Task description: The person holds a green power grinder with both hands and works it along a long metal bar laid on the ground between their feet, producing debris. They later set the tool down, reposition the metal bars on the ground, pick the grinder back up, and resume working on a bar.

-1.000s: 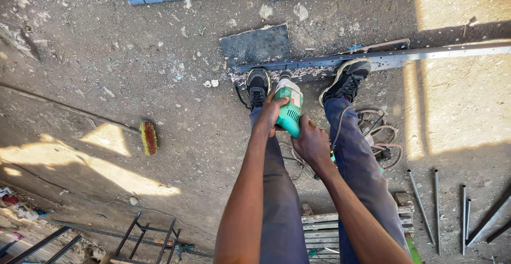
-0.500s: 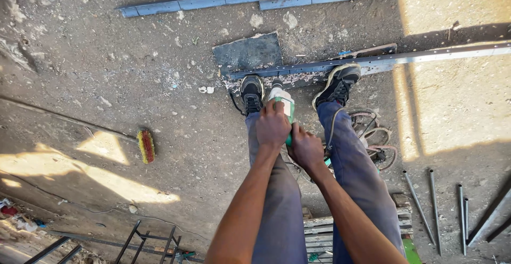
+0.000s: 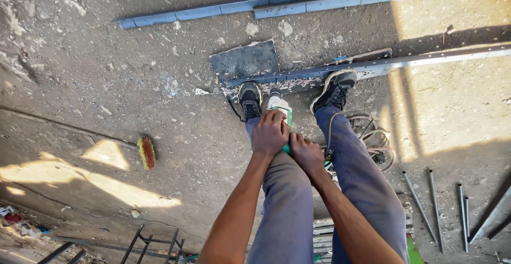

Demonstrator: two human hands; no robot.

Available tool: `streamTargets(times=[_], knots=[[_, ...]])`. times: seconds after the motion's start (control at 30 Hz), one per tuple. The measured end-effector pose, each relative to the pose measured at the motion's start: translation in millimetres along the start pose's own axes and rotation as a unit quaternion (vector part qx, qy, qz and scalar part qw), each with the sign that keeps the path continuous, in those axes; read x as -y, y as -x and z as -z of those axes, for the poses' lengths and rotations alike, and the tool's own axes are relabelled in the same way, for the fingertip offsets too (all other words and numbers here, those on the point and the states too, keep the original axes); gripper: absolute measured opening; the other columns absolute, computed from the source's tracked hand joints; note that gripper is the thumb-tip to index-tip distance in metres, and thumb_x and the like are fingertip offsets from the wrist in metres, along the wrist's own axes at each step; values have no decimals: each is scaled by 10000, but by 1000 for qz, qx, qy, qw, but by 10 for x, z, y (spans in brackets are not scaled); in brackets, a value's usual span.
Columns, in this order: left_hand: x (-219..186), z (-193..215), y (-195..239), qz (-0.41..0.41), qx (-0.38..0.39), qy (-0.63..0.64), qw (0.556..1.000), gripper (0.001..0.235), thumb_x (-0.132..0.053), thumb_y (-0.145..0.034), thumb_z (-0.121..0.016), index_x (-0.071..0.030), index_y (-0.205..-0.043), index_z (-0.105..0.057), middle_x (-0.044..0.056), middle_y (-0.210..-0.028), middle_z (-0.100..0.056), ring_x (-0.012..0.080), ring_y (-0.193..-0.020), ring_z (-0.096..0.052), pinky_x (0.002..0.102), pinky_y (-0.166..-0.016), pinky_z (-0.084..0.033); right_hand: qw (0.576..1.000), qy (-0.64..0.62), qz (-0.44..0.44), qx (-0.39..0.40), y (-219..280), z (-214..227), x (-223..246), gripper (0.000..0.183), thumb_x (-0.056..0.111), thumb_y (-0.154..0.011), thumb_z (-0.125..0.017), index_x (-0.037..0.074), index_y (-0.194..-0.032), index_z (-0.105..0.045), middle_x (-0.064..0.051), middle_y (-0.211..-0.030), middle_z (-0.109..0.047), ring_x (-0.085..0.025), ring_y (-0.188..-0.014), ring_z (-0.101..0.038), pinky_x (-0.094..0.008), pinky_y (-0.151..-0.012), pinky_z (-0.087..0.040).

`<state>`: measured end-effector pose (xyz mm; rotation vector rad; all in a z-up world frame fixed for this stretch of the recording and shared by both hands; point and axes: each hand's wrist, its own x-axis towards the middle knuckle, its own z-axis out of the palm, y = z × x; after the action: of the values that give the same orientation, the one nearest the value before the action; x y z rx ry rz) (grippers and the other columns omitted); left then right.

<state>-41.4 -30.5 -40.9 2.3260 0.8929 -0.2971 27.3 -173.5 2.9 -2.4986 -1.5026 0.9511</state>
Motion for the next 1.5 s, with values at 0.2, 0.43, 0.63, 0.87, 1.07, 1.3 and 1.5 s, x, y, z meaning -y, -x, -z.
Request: streamTargets(times=[0.2, 0.43, 0.63, 0.87, 1.07, 1.3, 1.5], knots=[[-168, 91, -59, 20, 43, 20, 999, 112, -235, -868, -567, -257, -930, -657, 5, -986, -669, 338, -1130, -681, 537, -654, -646, 1000, -6, -3, 4, 17, 13, -127, 151, 207, -770, -562, 132, -893, -514, -42, -758, -601, -317, -553, -719, -434, -479, -573], [-274, 10, -103, 32, 39, 7, 999, 135, -184, -838, -580, -277, -922, -629, -2, -949, -660, 368, -1141, -685, 544, -644, -644, 999, -16, -8, 49, -74, 187, -270, 151, 174, -777, -545, 128, -915, -503, -59, -798, -630, -351, -578, -728, -472, -514, -578], [-160, -66, -123, 34, 35, 26, 998, 134, -149, -864, -566, -268, -916, -600, -3, -914, -644, 390, -1133, -682, 556, -613, -641, 997, -25, -11, 78, -196, 398, -185, 167, 176, -792, -529, 132, -943, -471, -68, -799, -632, -379, -578, -724, -491, -524, -570], [-143, 116, -232, 39, 21, 50, 998, 127, -170, -851, -559, -292, -883, -575, -35, -840, -609, 327, -970, -719, 514, -606, -643, 999, 29, 10, 28, -320, 500, -153, 94, 197, -814, -550, 150, -874, -496, -36, -724, -609, -328, -524, -708, -457, -483, -560], [-72, 383, -313, 53, 23, 77, 995, 137, -159, -848, -536, -283, -880, -585, -4, -816, -619, 338, -894, -724, 528, -624, -630, 996, 82, 32, -7, -441, 576, -38, 88, 208, -806, -568, 195, -845, -489, 20, -677, -587, -244, -508, -703, -392, -468, -552], [-78, 330, -321, 38, 35, 75, 996, 131, -174, -848, -532, -278, -892, -598, 1, -820, -629, 311, -900, -730, 494, -669, -632, 999, 47, 7, 27, -334, 322, -109, 92, 195, -812, -552, 171, -867, -482, -28, -691, -623, -305, -541, -717, -450, -496, -548], [-130, 293, -325, 27, 28, 70, 997, 132, -151, -832, -540, -265, -868, -597, 17, -794, -610, 304, -857, -714, 485, -658, -628, 999, 42, 0, 19, -288, 289, -140, 128, 225, -818, -536, 166, -922, -488, -23, -685, -611, -307, -518, -704, -455, -475, -543]])
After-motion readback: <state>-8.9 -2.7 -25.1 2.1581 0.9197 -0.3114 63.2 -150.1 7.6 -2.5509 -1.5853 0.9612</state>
